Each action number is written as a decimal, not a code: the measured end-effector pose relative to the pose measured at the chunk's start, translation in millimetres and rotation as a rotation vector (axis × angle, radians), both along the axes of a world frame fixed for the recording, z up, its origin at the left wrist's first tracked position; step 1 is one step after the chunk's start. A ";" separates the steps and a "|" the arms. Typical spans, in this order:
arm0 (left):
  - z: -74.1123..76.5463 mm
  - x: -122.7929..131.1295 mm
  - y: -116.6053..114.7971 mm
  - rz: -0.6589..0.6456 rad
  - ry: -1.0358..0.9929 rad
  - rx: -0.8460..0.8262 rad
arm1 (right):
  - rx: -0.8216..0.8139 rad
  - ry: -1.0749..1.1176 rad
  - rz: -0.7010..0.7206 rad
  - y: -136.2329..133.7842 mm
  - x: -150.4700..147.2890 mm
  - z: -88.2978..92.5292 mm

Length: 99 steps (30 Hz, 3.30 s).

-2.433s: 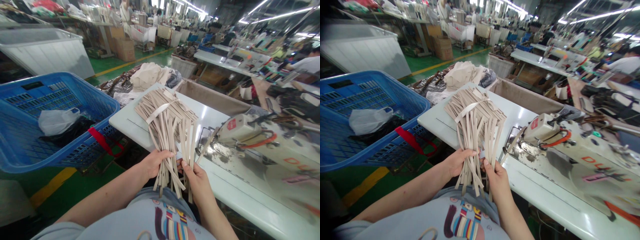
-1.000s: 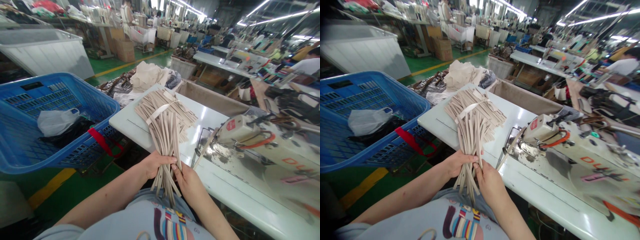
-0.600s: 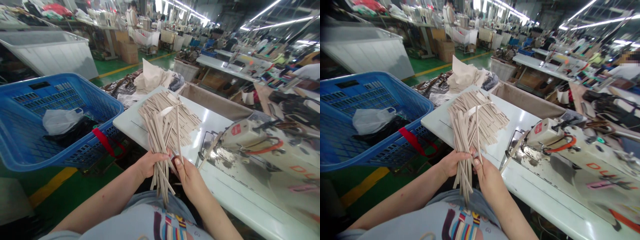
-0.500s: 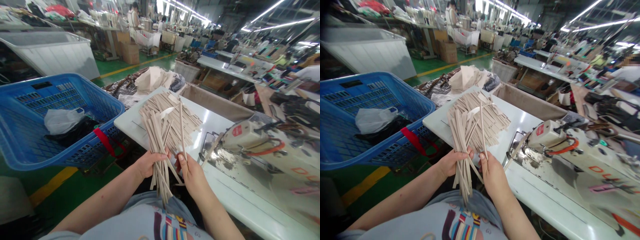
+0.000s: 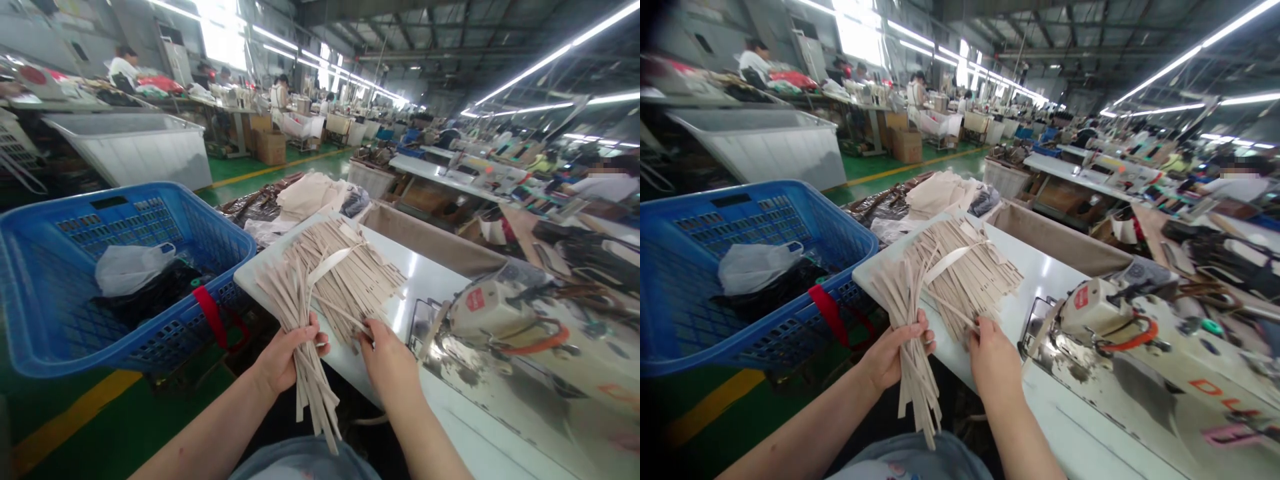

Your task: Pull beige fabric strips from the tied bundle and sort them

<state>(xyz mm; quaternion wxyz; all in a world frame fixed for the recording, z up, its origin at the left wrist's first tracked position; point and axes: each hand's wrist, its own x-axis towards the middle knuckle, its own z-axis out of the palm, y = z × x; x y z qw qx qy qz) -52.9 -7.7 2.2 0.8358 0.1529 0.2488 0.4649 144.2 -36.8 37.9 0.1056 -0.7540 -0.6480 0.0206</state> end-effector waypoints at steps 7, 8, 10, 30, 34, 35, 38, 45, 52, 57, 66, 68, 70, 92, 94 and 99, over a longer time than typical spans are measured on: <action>-0.6 23.5 -1.1 0.020 0.018 -0.088 | 0.185 -0.102 0.181 -15.7 -12.5 9.0; -0.4 26.9 -1.2 0.014 -0.005 -0.095 | 0.164 -0.113 0.251 -19.8 -18.4 10.3; -0.6 31.1 -1.1 0.008 -0.051 -0.097 | 0.100 -0.122 0.379 -26.9 -29.0 14.8; -6.2 3.1 5.2 0.102 -0.092 -0.129 | 0.005 -0.243 0.032 34.4 -20.7 8.7; -4.9 7.7 4.0 0.125 0.025 -0.222 | -0.014 -0.073 0.040 40.3 -6.2 23.7; -3.5 8.3 4.0 0.117 0.034 -0.219 | -0.019 0.031 0.044 41.6 0.2 27.1; 0.5 10.9 5.7 0.083 0.041 -0.190 | -0.086 0.496 0.032 40.0 16.7 32.6; 1.1 24.1 8.9 -0.044 0.032 -0.117 | -0.311 1.377 -0.120 -3.5 9.9 20.2; -5.8 34.1 5.9 -0.004 0.176 -0.172 | -0.480 1.261 -0.051 -35.9 1.8 5.0; -5.0 36.9 3.9 -0.059 0.254 -0.144 | -0.551 1.321 -0.049 -40.3 6.7 3.7; -11.3 34.2 4.5 -0.161 0.190 -0.056 | -0.394 1.438 -0.096 -40.9 8.7 0.9; -12.3 32.8 4.5 -0.161 0.200 -0.054 | -0.378 1.439 -0.095 -41.3 9.0 1.6; -11.4 31.4 3.9 -0.156 0.199 -0.052 | -0.352 1.448 -0.105 -41.4 8.6 3.0; -2.9 41.6 2.1 -0.170 0.171 -0.135 | -0.307 1.547 -0.180 -44.1 -1.8 -0.1; -6.0 40.9 1.9 -0.142 0.163 -0.158 | -0.300 1.599 -0.197 -43.6 -0.9 -2.2; -10.3 38.2 1.9 -0.158 0.191 -0.109 | -0.315 1.541 -0.174 -44.4 -2.6 0.5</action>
